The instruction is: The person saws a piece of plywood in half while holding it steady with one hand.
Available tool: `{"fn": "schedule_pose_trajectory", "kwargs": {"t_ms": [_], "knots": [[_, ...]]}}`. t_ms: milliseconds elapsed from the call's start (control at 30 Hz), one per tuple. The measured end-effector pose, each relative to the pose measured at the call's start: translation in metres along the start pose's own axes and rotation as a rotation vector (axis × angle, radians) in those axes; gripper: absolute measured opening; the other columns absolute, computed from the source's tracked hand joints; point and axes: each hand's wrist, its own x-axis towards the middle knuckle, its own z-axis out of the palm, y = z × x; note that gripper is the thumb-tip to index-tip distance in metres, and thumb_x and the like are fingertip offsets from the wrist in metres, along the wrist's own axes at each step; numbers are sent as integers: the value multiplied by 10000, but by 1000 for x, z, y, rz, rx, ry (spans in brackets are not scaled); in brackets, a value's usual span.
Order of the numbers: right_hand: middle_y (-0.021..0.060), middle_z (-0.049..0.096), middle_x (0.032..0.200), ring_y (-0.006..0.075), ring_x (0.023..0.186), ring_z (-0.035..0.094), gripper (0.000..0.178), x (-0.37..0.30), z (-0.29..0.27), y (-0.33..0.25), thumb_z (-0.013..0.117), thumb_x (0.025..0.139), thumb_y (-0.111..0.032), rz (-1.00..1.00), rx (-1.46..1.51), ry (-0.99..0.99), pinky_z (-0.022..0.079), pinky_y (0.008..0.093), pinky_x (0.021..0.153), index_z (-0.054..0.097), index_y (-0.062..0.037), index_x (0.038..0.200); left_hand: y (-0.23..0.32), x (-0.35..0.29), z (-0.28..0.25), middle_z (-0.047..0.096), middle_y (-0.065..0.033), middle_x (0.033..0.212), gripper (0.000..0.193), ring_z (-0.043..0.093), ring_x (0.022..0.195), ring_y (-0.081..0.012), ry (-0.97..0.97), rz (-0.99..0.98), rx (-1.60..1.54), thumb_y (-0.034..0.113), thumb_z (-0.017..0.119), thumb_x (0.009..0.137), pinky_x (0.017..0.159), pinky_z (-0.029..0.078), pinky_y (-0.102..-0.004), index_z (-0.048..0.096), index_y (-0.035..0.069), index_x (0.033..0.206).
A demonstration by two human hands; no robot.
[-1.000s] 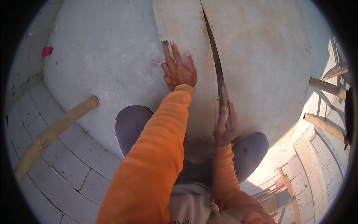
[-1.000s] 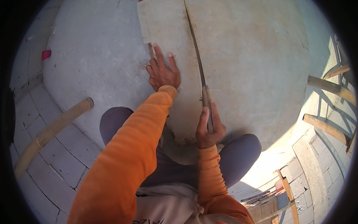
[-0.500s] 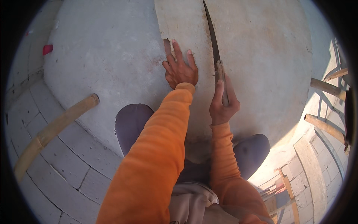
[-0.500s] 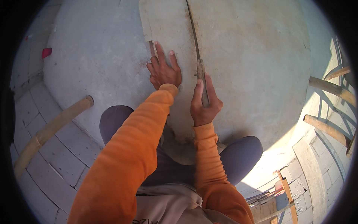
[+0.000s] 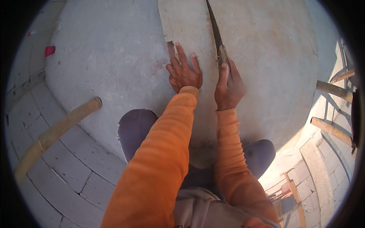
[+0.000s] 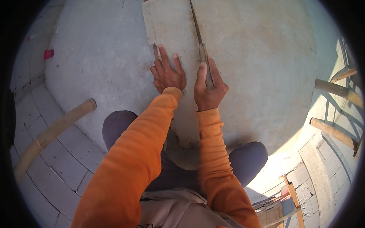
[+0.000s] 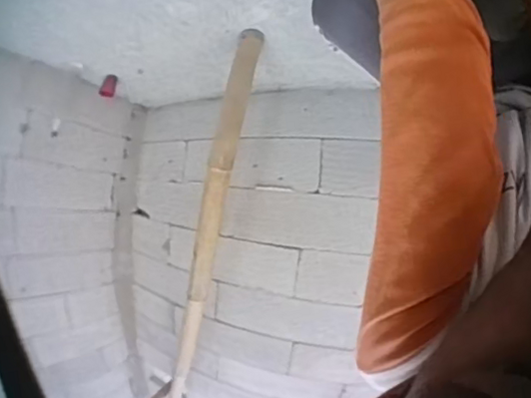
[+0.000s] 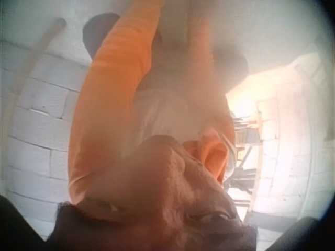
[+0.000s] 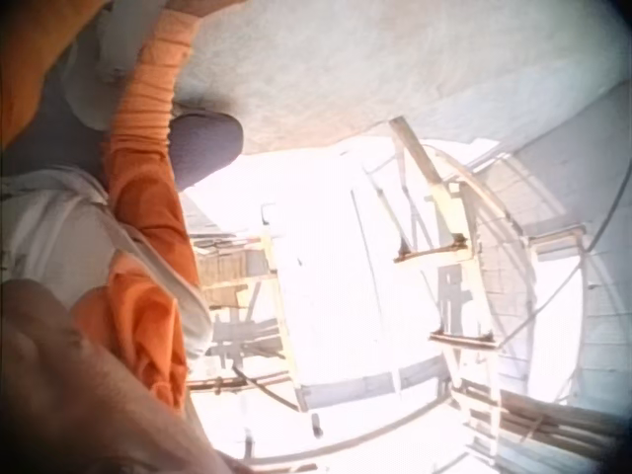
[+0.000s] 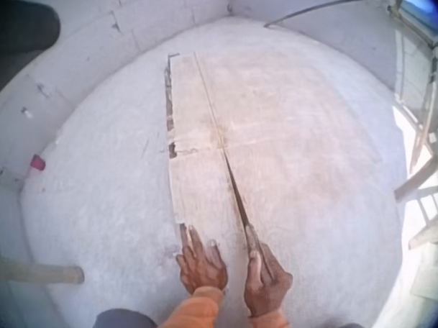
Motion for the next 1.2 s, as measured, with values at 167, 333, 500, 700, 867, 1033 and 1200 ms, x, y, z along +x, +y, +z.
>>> {"fn": "schedule_pose_trajectory", "kwargs": {"t_ms": [167, 333, 500, 700, 867, 1033, 1200], "knots": [[174, 792, 914, 109, 711, 711, 290, -86, -48, 5, 692, 984, -68, -12, -89, -14, 559, 266, 658, 718, 59, 1243, -15, 2, -3, 540, -130, 1403, 649, 510, 1190, -350, -11, -56, 22, 530, 416, 1080, 965, 501, -540, 257, 298, 1665], [187, 794, 953, 116, 736, 726, 283, -98, -53, -3, 678, 990, -62, -16, -80, -9, 566, 263, 673, 719, 60, 1242, -17, 6, -14, 543, -132, 1401, 652, 504, 1210, -351, -10, -54, 17, 527, 422, 1078, 968, 502, -543, 258, 295, 1664], [183, 795, 951, 111, 750, 726, 287, 2, 2, -2, 685, 989, -65, 38, -18, -25, 564, 266, 678, 719, 54, 1248, -2, -5, 0, 540, -132, 1417, 657, 509, 1207, -351, -33, -33, -24, 518, 430, 1076, 968, 506, -538, 261, 280, 1665], [197, 792, 975, 129, 730, 735, 305, -120, -66, -1, 696, 966, -31, 14, -121, -16, 556, 250, 660, 713, 56, 1258, -19, 5, -16, 535, -131, 1423, 658, 523, 1186, -354, -23, -53, 34, 515, 435, 1076, 958, 518, -526, 265, 273, 1663], [144, 783, 889, 122, 652, 688, 295, -5, 4, -1, 705, 964, -38, -9, -22, 42, 537, 250, 624, 722, 56, 1243, -3, -1, 0, 544, -137, 1375, 663, 525, 1180, -354, -9, 6, -16, 524, 431, 1077, 940, 525, -513, 256, 275, 1666], [183, 792, 961, 157, 729, 744, 301, -45, -19, 10, 694, 967, -35, -21, -74, -17, 577, 277, 674, 709, 78, 1246, -14, -1, 1, 541, -133, 1353, 665, 506, 1206, -349, -50, -45, 44, 535, 415, 1080, 959, 509, -533, 241, 282, 1669], [224, 785, 1027, 181, 808, 773, 310, -118, -67, 4, 694, 966, -35, -4, -101, -31, 600, 297, 720, 702, 87, 1251, -15, 5, -17, 533, -133, 1387, 663, 500, 1221, -350, -75, -73, 12, 540, 404, 1081, 978, 492, -562, 240, 283, 1669]]}}
